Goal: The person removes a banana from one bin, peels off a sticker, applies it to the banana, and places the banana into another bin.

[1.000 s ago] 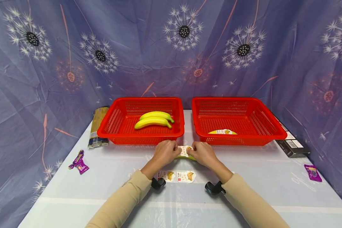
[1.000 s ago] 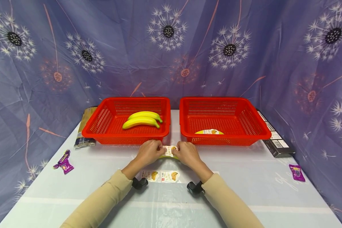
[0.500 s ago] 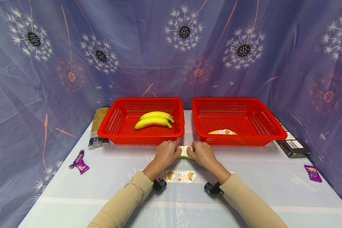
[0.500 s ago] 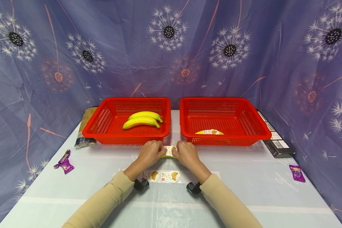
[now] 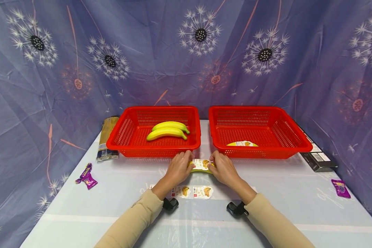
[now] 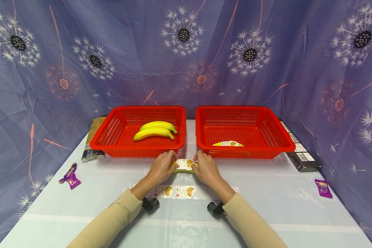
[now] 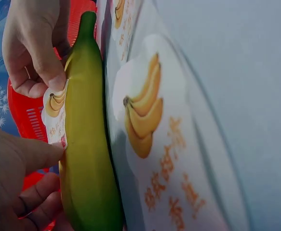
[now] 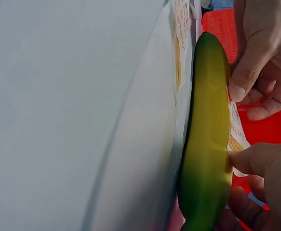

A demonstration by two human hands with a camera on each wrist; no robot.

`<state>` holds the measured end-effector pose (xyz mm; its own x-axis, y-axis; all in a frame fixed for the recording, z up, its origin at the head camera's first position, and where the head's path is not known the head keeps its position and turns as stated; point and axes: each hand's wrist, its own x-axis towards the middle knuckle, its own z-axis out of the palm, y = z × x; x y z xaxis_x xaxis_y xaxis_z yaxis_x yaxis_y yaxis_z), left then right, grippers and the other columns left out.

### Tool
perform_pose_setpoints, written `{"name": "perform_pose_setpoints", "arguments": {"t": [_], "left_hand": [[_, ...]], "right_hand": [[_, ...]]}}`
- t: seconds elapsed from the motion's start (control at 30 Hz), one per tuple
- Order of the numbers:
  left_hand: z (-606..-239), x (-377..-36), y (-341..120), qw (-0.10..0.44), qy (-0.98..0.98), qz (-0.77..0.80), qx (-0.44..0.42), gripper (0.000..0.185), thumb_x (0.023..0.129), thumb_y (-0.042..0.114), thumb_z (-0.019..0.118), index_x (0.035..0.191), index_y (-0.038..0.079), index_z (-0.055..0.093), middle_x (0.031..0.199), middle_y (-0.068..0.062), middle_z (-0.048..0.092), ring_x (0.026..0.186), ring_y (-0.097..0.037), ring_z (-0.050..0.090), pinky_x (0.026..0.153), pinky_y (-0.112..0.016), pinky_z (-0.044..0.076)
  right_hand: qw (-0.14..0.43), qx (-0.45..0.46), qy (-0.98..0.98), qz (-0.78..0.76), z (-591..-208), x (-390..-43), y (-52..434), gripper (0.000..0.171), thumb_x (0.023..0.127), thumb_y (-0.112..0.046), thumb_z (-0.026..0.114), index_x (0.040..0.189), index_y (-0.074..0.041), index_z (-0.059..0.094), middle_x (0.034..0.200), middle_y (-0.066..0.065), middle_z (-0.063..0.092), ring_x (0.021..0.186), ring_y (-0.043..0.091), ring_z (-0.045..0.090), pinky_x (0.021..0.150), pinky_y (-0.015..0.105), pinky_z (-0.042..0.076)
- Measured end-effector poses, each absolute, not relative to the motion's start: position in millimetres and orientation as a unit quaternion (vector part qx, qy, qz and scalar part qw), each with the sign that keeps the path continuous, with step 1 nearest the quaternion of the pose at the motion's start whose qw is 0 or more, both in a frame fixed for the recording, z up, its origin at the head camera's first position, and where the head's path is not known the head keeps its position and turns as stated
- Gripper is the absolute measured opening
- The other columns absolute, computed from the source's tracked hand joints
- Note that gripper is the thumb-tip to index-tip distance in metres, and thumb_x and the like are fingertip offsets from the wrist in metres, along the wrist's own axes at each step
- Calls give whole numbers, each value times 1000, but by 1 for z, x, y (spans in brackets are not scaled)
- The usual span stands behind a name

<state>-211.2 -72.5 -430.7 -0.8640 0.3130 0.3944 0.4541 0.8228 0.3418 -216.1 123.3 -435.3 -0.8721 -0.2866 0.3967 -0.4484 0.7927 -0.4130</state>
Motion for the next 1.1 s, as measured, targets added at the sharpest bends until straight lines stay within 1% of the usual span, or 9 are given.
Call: {"name": "perform_pose_setpoints", "arguments": {"t": [0.1,0.17,0.23,0.33,0.47,0.6,0.7,0.87,1.1], "left_hand": [[-432,-210,-73,158,-937,-232,-207,28,80,17,73,101,14,56,83,-4,59,82,-23,56,74,-34,44],[-433,-210,-73,167,-933,-236,-214,29,79,19,74,101,14,57,83,-6,60,81,-24,57,71,-34,44],[-434,-209,-73,179,-930,-234,-222,31,77,21,75,101,14,56,83,-7,61,80,-24,57,69,-33,43],[-434,-209,-74,188,-927,-231,-230,32,77,22,75,101,12,56,87,-8,64,82,-26,60,71,-35,45],[-432,-208,-73,159,-932,-237,-225,32,78,21,75,103,11,57,93,-9,66,89,-28,60,78,-39,46],[-429,-207,-73,123,-940,-234,-218,31,79,20,74,104,12,58,98,-9,65,93,-28,59,83,-40,45],[-428,-206,-73,114,-943,-228,-215,31,80,21,73,105,11,58,101,-8,65,95,-28,58,84,-39,44],[-429,-206,-73,115,-944,-223,-213,32,80,22,72,107,10,58,101,-8,66,95,-27,59,84,-39,45],[-429,-207,-71,128,-950,-190,-212,33,79,27,71,106,12,59,98,-7,65,92,-26,60,80,-37,46]], "right_hand": [[162,202,-929,263,-437,-216,125,22,76,-12,71,89,-10,53,70,1,50,66,15,43,65,30,35],[161,201,-928,268,-437,-216,124,24,75,-14,72,90,-9,54,71,1,51,67,15,44,64,30,35],[155,193,-930,271,-438,-217,122,27,76,-19,74,93,-8,56,71,1,52,66,15,45,63,29,35],[142,179,-936,268,-438,-219,120,38,76,-30,76,98,-6,58,72,2,53,65,16,48,60,28,36],[126,166,-945,251,-437,-221,117,46,74,-40,77,98,-5,61,72,3,57,66,20,53,60,30,40],[103,159,-953,238,-436,-222,115,46,72,-43,78,95,-6,63,73,4,57,67,20,53,61,30,39],[91,162,-955,231,-436,-221,115,45,72,-44,78,94,-7,63,74,4,56,69,19,51,62,29,37],[99,188,-952,220,-438,-219,118,42,73,-39,78,95,-6,63,77,4,55,73,20,50,66,30,37],[107,214,-946,218,-440,-216,121,39,70,-30,79,96,-7,62,82,5,55,79,19,48,71,32,37]]}}
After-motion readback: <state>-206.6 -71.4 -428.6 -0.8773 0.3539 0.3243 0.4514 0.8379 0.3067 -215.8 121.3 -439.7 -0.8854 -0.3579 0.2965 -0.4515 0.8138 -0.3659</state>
